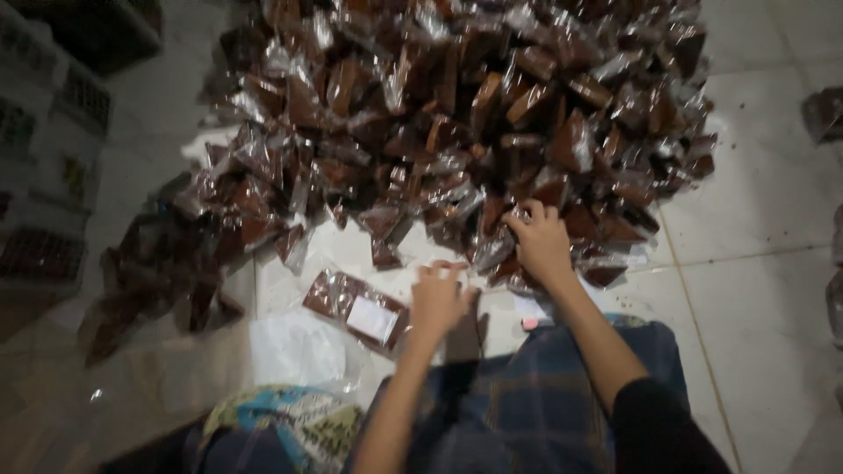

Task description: Labeling and sealing small bags of snacks using a hand-held heat sealer.

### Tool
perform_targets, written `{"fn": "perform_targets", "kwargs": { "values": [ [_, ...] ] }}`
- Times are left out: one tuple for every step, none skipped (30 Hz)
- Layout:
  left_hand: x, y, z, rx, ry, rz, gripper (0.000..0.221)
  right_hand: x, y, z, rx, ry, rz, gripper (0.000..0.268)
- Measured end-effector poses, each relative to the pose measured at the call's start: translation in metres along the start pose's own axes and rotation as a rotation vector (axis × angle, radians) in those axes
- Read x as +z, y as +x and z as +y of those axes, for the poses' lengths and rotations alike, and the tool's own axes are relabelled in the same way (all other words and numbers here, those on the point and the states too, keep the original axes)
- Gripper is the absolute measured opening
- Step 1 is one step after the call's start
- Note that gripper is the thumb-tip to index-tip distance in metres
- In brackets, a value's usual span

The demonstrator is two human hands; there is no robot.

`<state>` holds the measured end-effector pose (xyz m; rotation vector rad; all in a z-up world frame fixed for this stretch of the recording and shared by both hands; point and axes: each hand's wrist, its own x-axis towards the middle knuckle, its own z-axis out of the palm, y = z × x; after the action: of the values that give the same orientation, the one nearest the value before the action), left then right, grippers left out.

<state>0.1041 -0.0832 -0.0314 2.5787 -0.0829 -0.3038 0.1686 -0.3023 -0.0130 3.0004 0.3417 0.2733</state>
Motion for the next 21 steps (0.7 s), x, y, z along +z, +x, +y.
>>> {"fn": "perform_targets", "kwargs": {
  "values": [
    [0.022,0.015,0.009,0.026,0.012,-0.032,0.053,-0.007,0.0,0.003,0.086,0.156,-0.024,0.054],
    [0.045,0.032,0.018,0.052,0.025,-0.063,0.055,-0.013,-0.001,0.007,0.171,0.313,-0.046,0.053],
    [0.051,0.039,0.026,0.049,0.016,-0.069,0.055,-0.015,-0.006,0.009,0.169,0.306,-0.056,0.053],
    [0.058,0.047,0.033,0.026,-0.018,-0.048,0.057,-0.016,-0.012,0.012,0.486,0.647,-0.08,0.046],
    [0.063,0.059,0.041,0.009,-0.046,-0.023,0.061,-0.018,-0.014,0.016,0.809,0.988,-0.092,0.045],
    [0.06,0.062,0.048,0.012,-0.05,-0.024,0.061,-0.007,-0.023,0.032,0.811,0.982,-0.091,0.045],
    [0.056,0.062,0.053,0.023,-0.06,0.035,0.055,0.005,-0.035,0.046,0.992,1.441,-0.073,0.028],
    [0.052,0.062,0.058,0.033,-0.071,0.094,0.048,0.016,-0.047,0.06,1.151,1.909,-0.047,0.012],
    [0.053,0.06,0.057,0.043,-0.066,0.085,0.048,0.012,-0.054,0.057,1.163,1.912,-0.035,0.012],
    [0.054,0.059,0.057,0.035,-0.071,0.109,0.047,0.007,-0.061,0.055,1.086,1.98,-0.087,0.016],
    [0.055,0.055,0.056,0.021,-0.081,0.132,0.045,0.001,-0.069,0.053,1.005,2.04,-0.144,0.021],
    [0.044,0.047,0.063,0.026,-0.079,0.123,0.045,-0.02,-0.076,0.042,1.016,2.04,-0.138,0.021],
    [0.032,0.042,0.07,-0.032,-0.274,0.099,0.041,-0.041,-0.077,0.033,0.926,1.815,-0.264,0.032],
    [0.02,0.036,0.077,-0.09,-0.469,0.074,0.041,-0.063,-0.079,0.023,0.833,1.587,-0.377,0.045],
    [0.018,0.021,0.081,-0.093,-0.463,0.075,0.041,-0.093,-0.077,0.005,0.831,1.594,-0.38,0.045],
    [0.016,0.005,0.086,-0.077,-0.756,-0.108,0.057,-0.124,-0.076,-0.013,0.761,1.531,-0.48,0.04],
    [0.014,-0.015,0.088,-0.067,-1.044,-0.297,0.074,-0.155,-0.077,-0.033,0.692,1.47,-0.582,0.039],
    [0.013,-0.036,0.076,-0.077,-1.035,-0.297,0.074,-0.1,-0.087,-0.035,0.693,1.481,-0.59,0.039],
    [0.012,-0.056,0.066,-0.052,-1.075,-0.256,0.063,-0.046,-0.106,-0.037,0.672,1.61,-0.707,0.044],
    [0.011,-0.076,0.056,-0.027,-1.114,-0.214,0.051,0.005,-0.134,-0.039,0.648,1.736,-0.827,0.053],
    [0.02,-0.088,0.041,-0.036,-1.111,-0.217,0.051,-0.004,-0.135,-0.061,0.652,1.742,-0.834,0.053]
  ]
}}
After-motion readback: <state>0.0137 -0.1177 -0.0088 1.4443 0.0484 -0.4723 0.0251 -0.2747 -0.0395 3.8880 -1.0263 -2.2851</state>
